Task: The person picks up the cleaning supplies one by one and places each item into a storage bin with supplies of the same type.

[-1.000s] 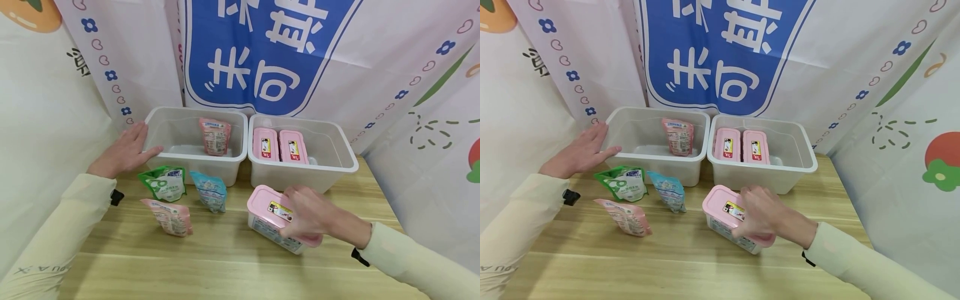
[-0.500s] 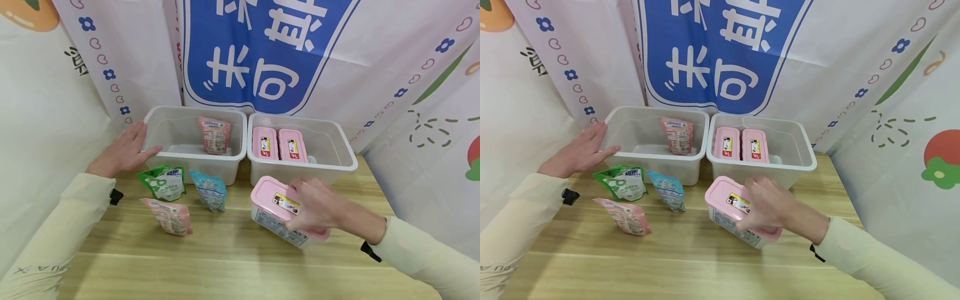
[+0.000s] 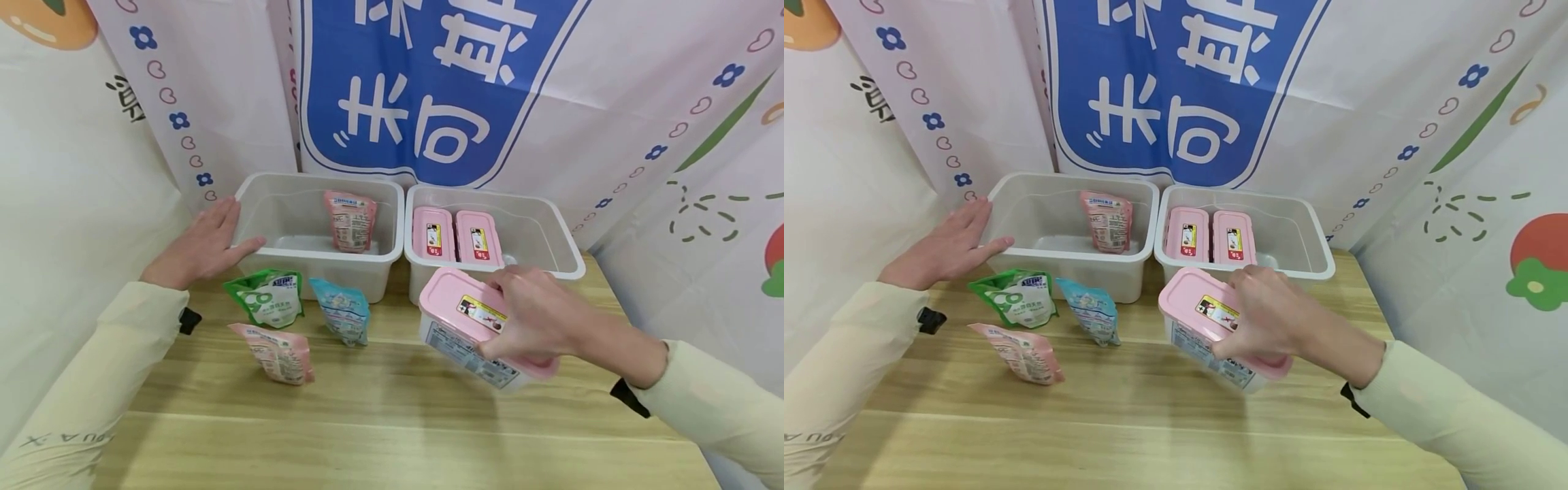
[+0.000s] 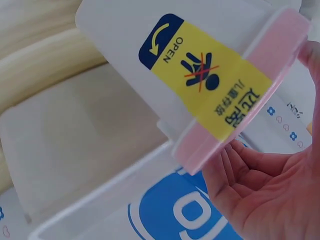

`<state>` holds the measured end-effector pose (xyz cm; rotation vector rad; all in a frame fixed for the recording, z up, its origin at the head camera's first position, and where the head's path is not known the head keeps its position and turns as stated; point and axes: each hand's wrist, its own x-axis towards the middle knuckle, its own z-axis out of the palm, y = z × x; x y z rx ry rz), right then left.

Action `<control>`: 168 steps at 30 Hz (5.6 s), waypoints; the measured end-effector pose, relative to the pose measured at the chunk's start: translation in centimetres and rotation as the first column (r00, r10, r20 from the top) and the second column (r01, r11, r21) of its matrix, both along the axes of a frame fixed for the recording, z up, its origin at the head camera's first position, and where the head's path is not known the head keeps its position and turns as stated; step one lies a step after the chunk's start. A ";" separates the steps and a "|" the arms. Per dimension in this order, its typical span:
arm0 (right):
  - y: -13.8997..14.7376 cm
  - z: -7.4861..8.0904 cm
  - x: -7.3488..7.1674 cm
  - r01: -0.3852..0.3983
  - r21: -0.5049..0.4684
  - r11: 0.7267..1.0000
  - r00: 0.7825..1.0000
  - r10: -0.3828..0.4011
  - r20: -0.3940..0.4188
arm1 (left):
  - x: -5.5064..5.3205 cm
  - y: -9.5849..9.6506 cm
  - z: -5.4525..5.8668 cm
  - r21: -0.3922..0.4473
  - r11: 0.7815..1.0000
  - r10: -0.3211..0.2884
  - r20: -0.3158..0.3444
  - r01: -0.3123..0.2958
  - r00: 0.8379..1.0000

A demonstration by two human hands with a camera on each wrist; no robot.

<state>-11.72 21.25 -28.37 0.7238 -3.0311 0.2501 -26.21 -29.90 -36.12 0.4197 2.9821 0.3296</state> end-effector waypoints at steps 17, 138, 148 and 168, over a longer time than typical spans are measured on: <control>0.5 5.1 -1.1 0.072 0.020 0.997 0.994 -0.073 0.085 | -0.1 0.1 0.1 0.007 1.000 -0.003 0.006 0.003 1.000; 8.7 2.8 -16.8 0.643 -0.128 0.755 0.759 -0.606 0.237 | 0.0 0.0 -0.1 0.018 1.000 0.012 -0.035 -0.012 0.999; 8.1 0.6 -16.8 0.629 -0.096 0.771 0.773 -0.608 0.182 | 0.0 -0.2 -0.2 0.020 1.000 0.008 -0.037 -0.007 0.999; 8.1 -3.2 -16.8 0.608 -0.096 0.788 0.790 -0.588 0.174 | -0.1 -0.2 0.0 0.011 1.000 0.003 -0.021 -0.002 1.000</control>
